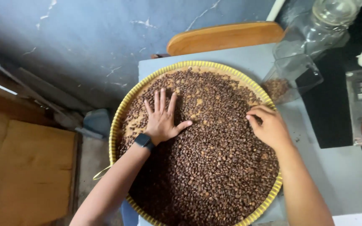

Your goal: The person sorts roasted coffee beans in a large yellow woven basket by hand. They spread the beans across the basket surface, pick out specific beans, and place them into a clear glass jar positioned on the table to the right.

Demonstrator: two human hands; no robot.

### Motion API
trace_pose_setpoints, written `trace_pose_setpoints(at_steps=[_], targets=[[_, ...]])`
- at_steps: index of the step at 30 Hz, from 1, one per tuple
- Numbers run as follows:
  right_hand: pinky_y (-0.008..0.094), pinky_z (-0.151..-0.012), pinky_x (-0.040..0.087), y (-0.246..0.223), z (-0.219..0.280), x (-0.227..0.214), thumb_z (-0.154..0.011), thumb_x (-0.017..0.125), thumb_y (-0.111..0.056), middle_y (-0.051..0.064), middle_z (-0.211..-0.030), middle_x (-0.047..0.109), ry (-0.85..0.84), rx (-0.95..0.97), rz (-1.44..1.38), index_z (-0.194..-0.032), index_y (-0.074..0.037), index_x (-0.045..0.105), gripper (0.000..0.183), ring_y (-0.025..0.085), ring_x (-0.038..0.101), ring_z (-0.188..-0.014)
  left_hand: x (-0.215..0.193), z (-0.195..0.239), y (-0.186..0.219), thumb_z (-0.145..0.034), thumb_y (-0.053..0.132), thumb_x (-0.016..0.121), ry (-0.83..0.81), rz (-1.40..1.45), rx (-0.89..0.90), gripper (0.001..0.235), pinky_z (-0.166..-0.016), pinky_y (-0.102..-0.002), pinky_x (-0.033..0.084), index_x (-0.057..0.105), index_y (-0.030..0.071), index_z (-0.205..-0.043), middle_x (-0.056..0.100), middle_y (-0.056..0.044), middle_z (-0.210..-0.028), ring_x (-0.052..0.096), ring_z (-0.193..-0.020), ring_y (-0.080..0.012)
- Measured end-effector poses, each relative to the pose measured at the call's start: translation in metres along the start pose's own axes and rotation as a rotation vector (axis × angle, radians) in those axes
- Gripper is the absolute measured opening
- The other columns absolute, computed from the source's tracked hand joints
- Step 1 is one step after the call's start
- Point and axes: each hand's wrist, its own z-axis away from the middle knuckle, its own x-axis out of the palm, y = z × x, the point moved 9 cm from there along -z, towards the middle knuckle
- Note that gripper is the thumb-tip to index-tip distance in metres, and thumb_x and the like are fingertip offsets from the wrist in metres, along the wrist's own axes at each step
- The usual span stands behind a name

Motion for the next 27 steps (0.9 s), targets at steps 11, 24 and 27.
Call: trace_pose_setpoints(at_steps=[11,24,27], targets=[[0.045,-0.084,0.058,0.005,0.002,0.001,-0.093,0.071,-0.017,0.007,-0.109,0.077,-0.048,0.039,-0.077,-0.103,-0.013,0.078,0.013,0.035,0.071,-0.105,-0.004,-0.05,0.151,-0.075,0.097,0.018,-0.208,0.041,0.271,0.12,-0.115,-0.077,-0.006,0.021,0.017,-0.164,0.003,-0.029,-0.168,0.001,-0.156,-0.0465],[0.042,-0.089,0.057,0.011,0.005,0.005,-0.096,0.075,-0.018,0.004,-0.109,0.076,-0.066,0.014,-0.038,-0.107,-0.014,0.08,0.013,0.032,0.07,-0.105,-0.007,0.106,0.149,-0.08,0.091,0.015,-0.386,0.117,0.409,0.109,-0.118,-0.069,-0.014,0.013,0.022,-0.164,-0.002,-0.023,-0.17,-0.009,-0.156,-0.0426],[0.043,-0.084,0.057,0.012,0.006,0.005,-0.094,0.076,-0.012,0.007,-0.104,0.076,-0.04,-0.02,-0.051,-0.105,-0.013,0.08,0.012,0.035,0.071,-0.098,-0.006,0.107,0.101,-0.084,0.091,0.022,-0.242,-0.039,0.224,0.108,-0.118,-0.072,0.003,0.021,0.019,-0.164,0.003,-0.025,-0.17,-0.002,-0.156,-0.0454]])
